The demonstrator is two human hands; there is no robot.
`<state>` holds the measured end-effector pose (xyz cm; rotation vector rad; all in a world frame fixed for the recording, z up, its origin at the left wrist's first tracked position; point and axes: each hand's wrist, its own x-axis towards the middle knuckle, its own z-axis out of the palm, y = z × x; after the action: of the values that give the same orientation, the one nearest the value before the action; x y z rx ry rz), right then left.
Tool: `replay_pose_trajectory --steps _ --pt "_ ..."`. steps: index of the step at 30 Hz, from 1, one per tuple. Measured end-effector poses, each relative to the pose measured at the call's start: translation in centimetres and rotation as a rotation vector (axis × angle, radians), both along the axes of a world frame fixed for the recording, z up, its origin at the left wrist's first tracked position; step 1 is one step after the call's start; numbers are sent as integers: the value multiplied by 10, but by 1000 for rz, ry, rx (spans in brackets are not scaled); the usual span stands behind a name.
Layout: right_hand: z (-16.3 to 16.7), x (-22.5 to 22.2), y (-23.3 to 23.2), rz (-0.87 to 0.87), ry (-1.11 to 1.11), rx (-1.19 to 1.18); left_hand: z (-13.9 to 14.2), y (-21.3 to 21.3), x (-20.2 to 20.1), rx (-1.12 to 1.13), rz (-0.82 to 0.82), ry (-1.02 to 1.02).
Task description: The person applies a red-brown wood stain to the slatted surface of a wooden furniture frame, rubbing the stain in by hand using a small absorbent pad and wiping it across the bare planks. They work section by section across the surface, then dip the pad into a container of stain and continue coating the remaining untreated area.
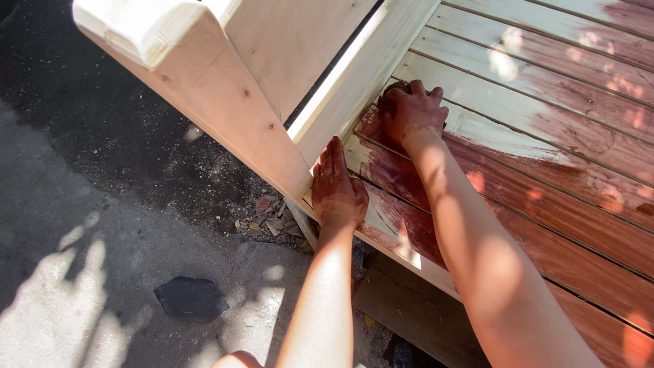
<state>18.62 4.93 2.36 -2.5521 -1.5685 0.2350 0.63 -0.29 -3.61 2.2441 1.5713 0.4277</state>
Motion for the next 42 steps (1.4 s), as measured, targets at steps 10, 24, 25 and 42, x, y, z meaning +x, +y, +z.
replay_pose_trajectory --steps 10,24,25,42 --pt "3 -6 -24 306 -74 -36 8 -1 -1 -76 21 -63" --pt "-11 -6 -9 108 -2 102 0 -6 -3 15 34 -211" --pt "-11 -3 0 75 -5 128 -2 -5 -3 22 27 -207" --pt "-39 11 -123 830 212 179 -25 -11 -20 143 -18 -515"
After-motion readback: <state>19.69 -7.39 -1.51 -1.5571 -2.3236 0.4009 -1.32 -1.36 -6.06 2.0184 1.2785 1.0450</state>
